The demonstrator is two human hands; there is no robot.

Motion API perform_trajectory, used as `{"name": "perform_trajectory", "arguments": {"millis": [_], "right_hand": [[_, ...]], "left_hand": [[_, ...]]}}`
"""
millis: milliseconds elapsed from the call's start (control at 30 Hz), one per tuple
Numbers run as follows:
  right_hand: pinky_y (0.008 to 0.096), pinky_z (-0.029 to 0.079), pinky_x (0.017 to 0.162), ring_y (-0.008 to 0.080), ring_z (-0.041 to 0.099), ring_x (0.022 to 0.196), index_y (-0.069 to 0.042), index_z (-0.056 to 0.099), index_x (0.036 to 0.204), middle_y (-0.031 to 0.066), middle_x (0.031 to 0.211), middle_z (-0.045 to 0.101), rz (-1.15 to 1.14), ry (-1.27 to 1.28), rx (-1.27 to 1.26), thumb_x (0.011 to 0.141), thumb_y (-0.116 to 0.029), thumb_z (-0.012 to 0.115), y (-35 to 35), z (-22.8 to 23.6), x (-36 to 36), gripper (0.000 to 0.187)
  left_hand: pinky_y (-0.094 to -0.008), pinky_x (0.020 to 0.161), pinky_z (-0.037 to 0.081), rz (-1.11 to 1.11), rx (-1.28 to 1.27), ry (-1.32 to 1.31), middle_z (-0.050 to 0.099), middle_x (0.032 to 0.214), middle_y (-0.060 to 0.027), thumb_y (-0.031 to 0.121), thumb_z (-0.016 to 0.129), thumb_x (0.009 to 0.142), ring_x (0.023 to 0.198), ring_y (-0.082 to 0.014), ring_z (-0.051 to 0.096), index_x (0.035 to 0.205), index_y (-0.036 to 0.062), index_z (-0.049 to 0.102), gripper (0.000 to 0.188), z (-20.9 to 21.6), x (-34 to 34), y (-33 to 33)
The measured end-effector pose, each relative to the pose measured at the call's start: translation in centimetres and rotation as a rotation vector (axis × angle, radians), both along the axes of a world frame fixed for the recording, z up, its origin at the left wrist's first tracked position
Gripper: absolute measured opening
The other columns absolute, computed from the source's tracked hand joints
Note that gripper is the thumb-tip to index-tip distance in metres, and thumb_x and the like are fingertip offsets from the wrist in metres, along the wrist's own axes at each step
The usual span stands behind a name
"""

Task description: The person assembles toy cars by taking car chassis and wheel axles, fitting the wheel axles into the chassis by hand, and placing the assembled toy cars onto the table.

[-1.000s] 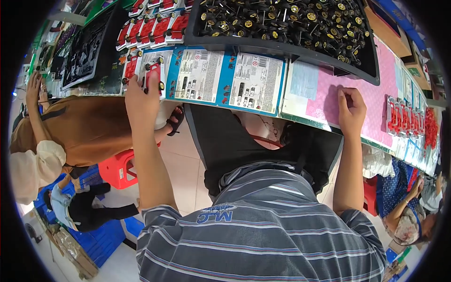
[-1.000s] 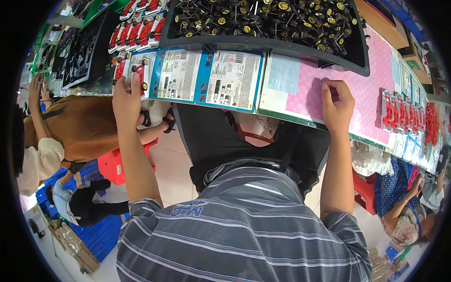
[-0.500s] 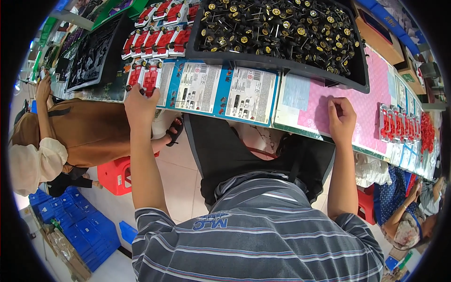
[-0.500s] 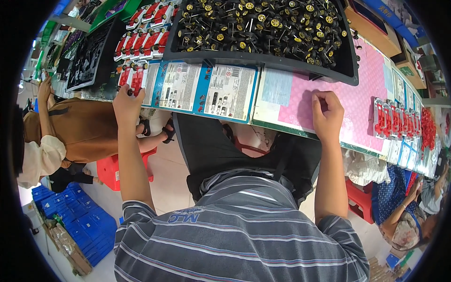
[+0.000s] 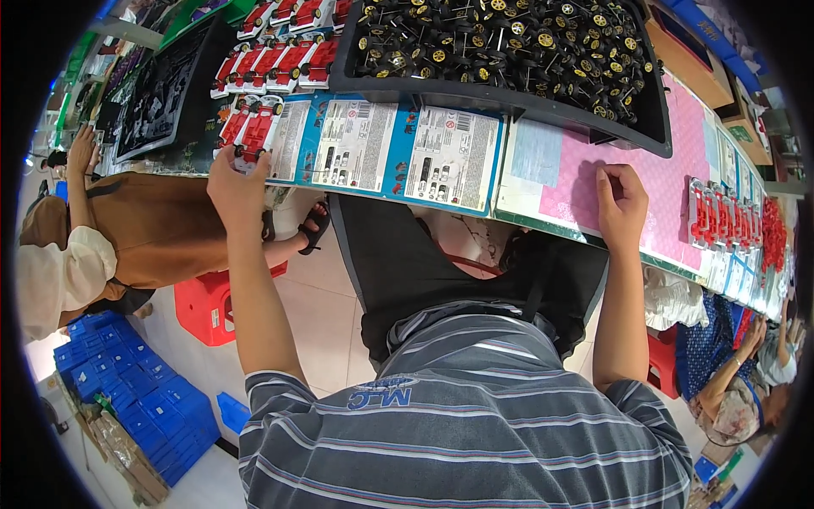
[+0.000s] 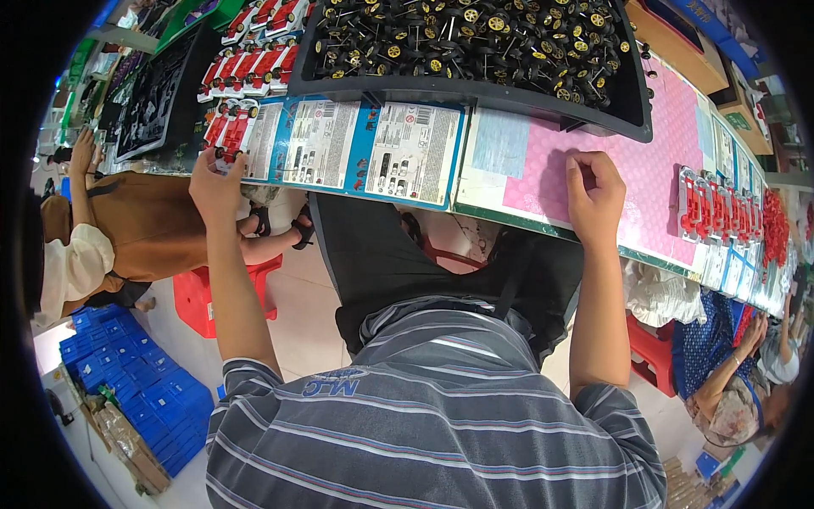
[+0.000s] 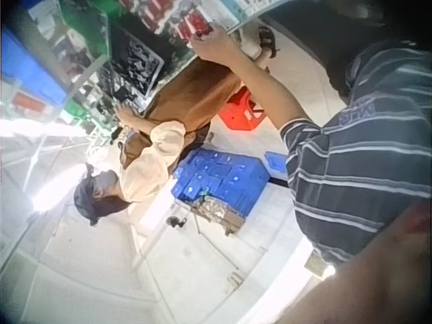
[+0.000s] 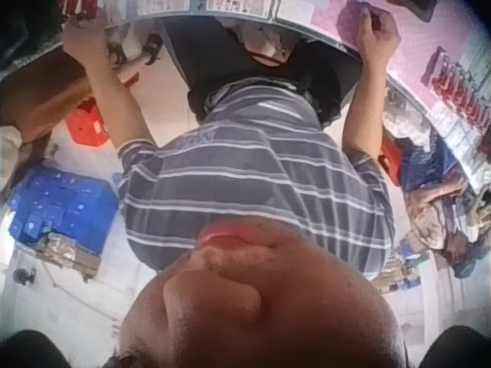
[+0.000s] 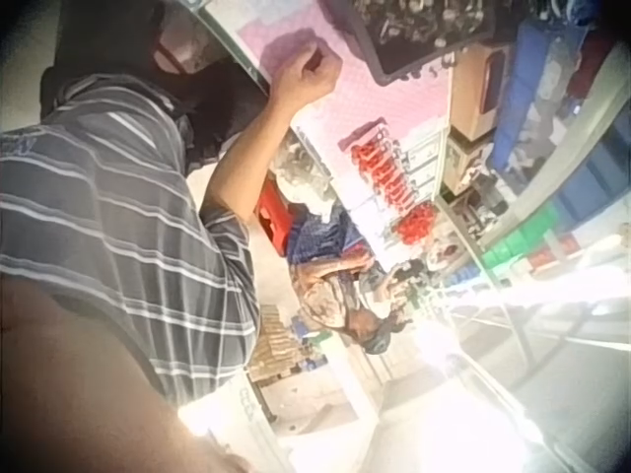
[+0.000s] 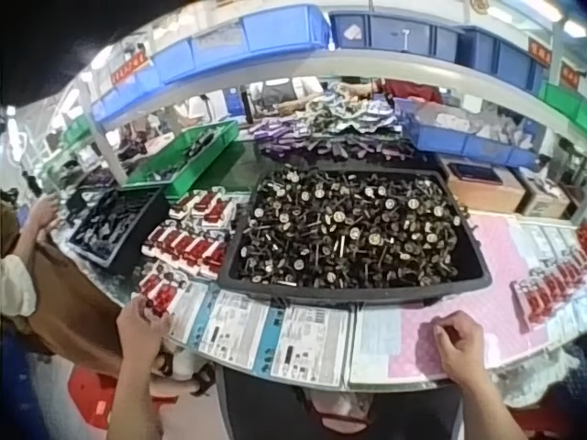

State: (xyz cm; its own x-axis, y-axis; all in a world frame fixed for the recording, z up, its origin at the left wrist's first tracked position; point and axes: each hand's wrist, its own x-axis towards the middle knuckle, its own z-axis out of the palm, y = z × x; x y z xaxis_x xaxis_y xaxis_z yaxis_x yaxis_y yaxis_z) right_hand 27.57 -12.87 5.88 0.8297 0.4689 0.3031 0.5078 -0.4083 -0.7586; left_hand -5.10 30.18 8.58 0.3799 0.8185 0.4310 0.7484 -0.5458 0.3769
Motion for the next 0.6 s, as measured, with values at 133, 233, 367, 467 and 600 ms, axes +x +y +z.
{"name": "perform_trajectory", "arguments": {"millis": [133,233,367,467,600], "right_hand": [[0.0263,0.048,0.067,0.0126,0.058,0.071,0.003,0.065,0.092,0.0071,0.082,0.063,0.006,0.007,0.014,0.092,-0.006,0.067,0.2,-0.1,0.0,0.009],[0.0264,0.048,0.068,0.0127,0.058,0.071,0.003,0.065,0.093,0.0073,0.082,0.063,0.005,0.001,0.01,0.092,-0.006,0.067,0.3,0.0,0.0,0.01],[0.0264,0.048,0.068,0.0129,0.058,0.071,0.003,0.065,0.093,0.0075,0.082,0.063,0.008,0.009,0.03,0.092,-0.007,0.067,0.3,-0.2,0.2,0.01],[0.0266,0.048,0.067,0.013,0.058,0.071,0.003,0.065,0.092,0.0073,0.082,0.063,0.003,-0.009,0.017,0.092,-0.007,0.067,0.0,-0.3,0.2,0.01],[0.0267,0.048,0.067,0.0128,0.058,0.07,0.003,0.065,0.092,0.0071,0.082,0.063,-0.007,-0.008,0.004,0.092,-0.007,0.067,0.4,0.2,-0.2,0.009]], "left_hand": [[-0.0378,0.087,0.054,0.046,-0.057,0.011,0.07,0.107,-0.0203,0.029,0.086,0.074,0.096,-0.0314,0.07,0.117,-0.0069,0.065,0.059,0.1,-1.7,1.6],[-0.0379,0.086,0.055,0.06,-0.043,0.05,0.071,0.107,-0.0208,0.029,0.085,0.075,0.096,-0.0313,0.07,0.117,-0.0074,0.065,0.06,0.0,-2.3,2.5],[-0.0377,0.086,0.055,0.081,-0.013,0.072,0.071,0.107,-0.0213,0.031,0.084,0.075,0.095,-0.0315,0.071,0.117,-0.0076,0.065,0.06,0.3,-2.3,3.9],[-0.0382,0.085,0.055,0.117,-0.001,0.094,0.072,0.106,-0.0218,0.032,0.084,0.076,0.095,-0.0325,0.071,0.116,-0.008,0.066,0.06,0.5,-2.1,4.6],[-0.0412,0.087,0.054,0.159,-0.006,0.126,0.071,0.105,-0.0227,0.032,0.084,0.076,0.096,-0.0355,0.07,0.113,-0.0083,0.066,0.058,0.3,-2.8,5.5]]}}
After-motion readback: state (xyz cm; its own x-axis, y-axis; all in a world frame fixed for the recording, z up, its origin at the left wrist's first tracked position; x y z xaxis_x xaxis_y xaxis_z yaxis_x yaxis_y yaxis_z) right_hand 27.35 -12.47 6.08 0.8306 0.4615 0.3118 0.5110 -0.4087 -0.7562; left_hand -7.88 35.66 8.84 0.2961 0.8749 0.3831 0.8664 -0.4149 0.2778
